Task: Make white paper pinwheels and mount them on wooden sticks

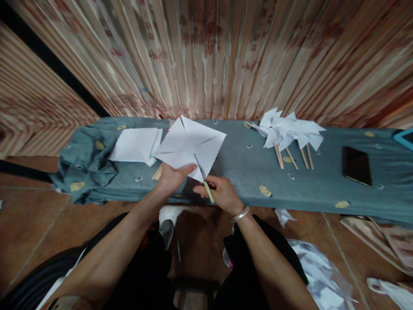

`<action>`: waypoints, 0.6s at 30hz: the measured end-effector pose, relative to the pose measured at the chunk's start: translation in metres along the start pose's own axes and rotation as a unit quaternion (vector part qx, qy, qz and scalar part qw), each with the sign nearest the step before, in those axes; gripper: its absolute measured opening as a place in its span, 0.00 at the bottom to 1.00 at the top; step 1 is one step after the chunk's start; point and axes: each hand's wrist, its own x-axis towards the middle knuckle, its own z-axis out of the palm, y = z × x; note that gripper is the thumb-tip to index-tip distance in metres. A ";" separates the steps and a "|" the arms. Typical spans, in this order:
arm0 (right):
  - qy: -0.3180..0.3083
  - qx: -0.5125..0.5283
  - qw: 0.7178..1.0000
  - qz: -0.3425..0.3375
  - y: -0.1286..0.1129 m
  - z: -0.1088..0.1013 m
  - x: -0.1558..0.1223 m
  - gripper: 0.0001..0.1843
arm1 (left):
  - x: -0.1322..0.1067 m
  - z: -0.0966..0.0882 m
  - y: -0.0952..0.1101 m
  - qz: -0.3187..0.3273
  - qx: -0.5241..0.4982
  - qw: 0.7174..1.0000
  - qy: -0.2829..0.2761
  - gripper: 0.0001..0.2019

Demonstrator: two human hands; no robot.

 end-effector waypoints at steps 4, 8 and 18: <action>-0.001 -0.012 1.000 -0.006 0.003 0.000 0.000 0.22 | 0.000 -0.001 -0.002 0.004 0.003 1.000 -0.004 0.14; 0.003 -0.015 1.000 -0.005 0.002 0.000 0.001 0.23 | 0.001 0.000 -0.004 0.011 0.006 1.000 -0.004 0.14; 0.007 0.018 1.000 0.014 0.001 0.002 0.002 0.24 | 0.001 0.000 -0.002 -0.008 0.002 1.000 0.000 0.13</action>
